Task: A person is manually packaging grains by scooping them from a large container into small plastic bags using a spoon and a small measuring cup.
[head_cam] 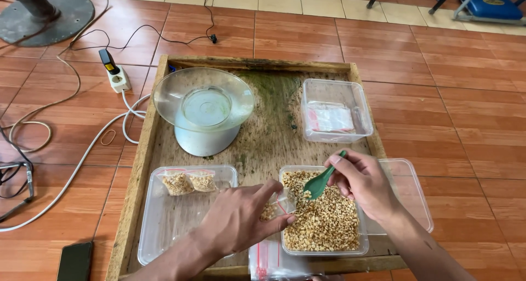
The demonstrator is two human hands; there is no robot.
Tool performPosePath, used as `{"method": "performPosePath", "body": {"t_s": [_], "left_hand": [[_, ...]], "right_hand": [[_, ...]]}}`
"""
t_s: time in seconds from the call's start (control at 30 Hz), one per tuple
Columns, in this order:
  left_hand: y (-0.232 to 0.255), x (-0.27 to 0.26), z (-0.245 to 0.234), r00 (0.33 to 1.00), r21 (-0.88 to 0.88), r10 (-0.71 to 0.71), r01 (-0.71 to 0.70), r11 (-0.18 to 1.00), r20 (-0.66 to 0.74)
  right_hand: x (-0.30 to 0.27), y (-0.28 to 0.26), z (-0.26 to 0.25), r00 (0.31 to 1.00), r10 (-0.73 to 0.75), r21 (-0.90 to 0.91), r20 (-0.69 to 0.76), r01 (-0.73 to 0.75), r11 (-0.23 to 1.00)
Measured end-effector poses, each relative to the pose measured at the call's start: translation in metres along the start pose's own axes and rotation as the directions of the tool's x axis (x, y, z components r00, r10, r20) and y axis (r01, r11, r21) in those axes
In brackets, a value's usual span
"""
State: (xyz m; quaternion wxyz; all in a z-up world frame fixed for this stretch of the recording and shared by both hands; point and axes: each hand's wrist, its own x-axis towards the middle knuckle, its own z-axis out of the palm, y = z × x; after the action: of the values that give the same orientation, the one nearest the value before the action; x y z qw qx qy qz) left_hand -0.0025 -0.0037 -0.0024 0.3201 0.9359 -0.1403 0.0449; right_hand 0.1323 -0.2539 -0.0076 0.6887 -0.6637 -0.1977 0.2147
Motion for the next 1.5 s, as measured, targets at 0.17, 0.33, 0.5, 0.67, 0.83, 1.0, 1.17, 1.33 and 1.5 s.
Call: {"method": "performPosePath", "body": {"t_s": [0.17,0.33,0.5,0.67,0.83,1.0,1.17,1.33,1.5], "left_hand": [[0.002,0.001,-0.001,1.000,-0.046,0.005,-0.005,0.999,0.009],[0.004,0.004,0.000,0.999,-0.103,0.013,-0.010,0.995,0.035],[0.010,0.004,-0.009,0.994,-0.155,-0.046,0.060,0.986,0.095],[0.014,0.002,-0.013,0.990,-0.145,-0.084,0.101,0.984,0.117],[0.013,0.003,-0.015,0.991,-0.153,-0.095,0.109,0.982,0.096],[0.012,0.003,-0.013,0.993,-0.154,-0.069,0.084,0.984,0.100],[0.012,0.002,-0.013,0.993,-0.145,-0.073,0.086,0.986,0.089],[0.004,-0.001,-0.009,0.996,-0.138,-0.058,0.068,0.988,0.072],[0.006,0.000,-0.014,0.988,-0.091,-0.134,0.141,0.986,0.075]], "right_hand": [[-0.012,-0.027,0.015,0.989,-0.151,-0.006,-0.001,0.151,0.989],[-0.021,-0.039,0.028,0.928,-0.332,-0.248,0.167,0.365,0.897],[-0.020,-0.042,0.029,0.881,-0.391,-0.245,0.266,0.454,0.857],[-0.017,-0.027,0.007,0.900,-0.415,-0.183,0.136,0.434,0.882],[-0.007,-0.024,0.006,0.936,-0.332,-0.378,0.118,0.351,0.857],[-0.002,-0.002,0.011,0.839,-0.397,-0.747,0.372,0.525,0.408],[-0.004,-0.006,0.022,0.857,-0.312,-0.707,0.410,0.514,0.486],[-0.001,0.004,0.013,0.849,-0.345,-0.695,0.399,0.526,0.490],[0.001,0.012,0.010,0.823,-0.342,-0.667,0.453,0.568,0.482]]}}
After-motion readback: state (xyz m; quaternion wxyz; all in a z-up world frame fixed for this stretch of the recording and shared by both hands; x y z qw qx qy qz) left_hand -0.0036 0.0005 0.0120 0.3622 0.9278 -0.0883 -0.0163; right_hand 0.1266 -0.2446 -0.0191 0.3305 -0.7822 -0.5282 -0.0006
